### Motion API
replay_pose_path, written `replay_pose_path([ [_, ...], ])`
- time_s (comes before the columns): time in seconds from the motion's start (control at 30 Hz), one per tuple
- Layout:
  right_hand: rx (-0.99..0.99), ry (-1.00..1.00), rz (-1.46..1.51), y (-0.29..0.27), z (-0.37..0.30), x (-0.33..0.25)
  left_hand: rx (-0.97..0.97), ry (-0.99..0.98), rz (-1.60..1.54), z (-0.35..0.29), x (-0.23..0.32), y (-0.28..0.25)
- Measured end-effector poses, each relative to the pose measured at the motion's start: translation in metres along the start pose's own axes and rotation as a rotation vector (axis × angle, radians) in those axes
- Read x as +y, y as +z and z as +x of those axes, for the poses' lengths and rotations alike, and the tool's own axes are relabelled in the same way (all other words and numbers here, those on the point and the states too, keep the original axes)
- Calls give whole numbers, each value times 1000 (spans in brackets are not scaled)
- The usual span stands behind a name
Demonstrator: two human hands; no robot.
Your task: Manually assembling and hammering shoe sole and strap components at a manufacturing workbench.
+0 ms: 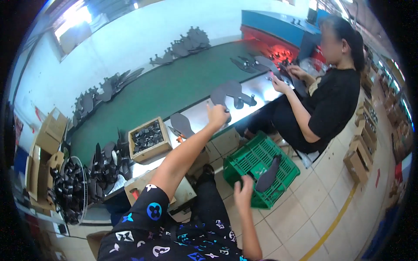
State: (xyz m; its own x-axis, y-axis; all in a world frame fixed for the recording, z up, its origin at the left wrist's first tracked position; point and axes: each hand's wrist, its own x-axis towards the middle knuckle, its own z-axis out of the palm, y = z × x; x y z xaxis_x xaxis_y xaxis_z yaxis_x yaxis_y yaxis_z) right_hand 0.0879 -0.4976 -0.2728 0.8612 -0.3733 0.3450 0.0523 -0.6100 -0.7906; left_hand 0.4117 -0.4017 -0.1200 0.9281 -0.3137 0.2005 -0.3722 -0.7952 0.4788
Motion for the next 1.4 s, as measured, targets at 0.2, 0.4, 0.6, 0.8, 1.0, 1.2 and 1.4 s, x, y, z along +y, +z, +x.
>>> replay_pose_path([
  [0.2,-312,-416,188,-4,6,-151,657,509,226,-37,26,-108],
  [0.4,-451,-1100,-142,91,62,-238,987,56,-326,-173,-79,-300],
  [0.6,-643,-874,-195,38,34,-159,628,-28,-354,-323,-116,-281],
  [0.8,-535,-39,176,-57,-62,-71,324,-146,-162,-362,-152,-177],
  [1.0,-142,638,654,-79,-61,-126,453,84,91,-285,-137,-212],
  [1.2,-73,297,241,-58,-7,-105,449,105,265,-148,-175,-190],
  [1.4,-10,-149,295,-32,49,-155,405,96,249,-143,-183,-186],
])
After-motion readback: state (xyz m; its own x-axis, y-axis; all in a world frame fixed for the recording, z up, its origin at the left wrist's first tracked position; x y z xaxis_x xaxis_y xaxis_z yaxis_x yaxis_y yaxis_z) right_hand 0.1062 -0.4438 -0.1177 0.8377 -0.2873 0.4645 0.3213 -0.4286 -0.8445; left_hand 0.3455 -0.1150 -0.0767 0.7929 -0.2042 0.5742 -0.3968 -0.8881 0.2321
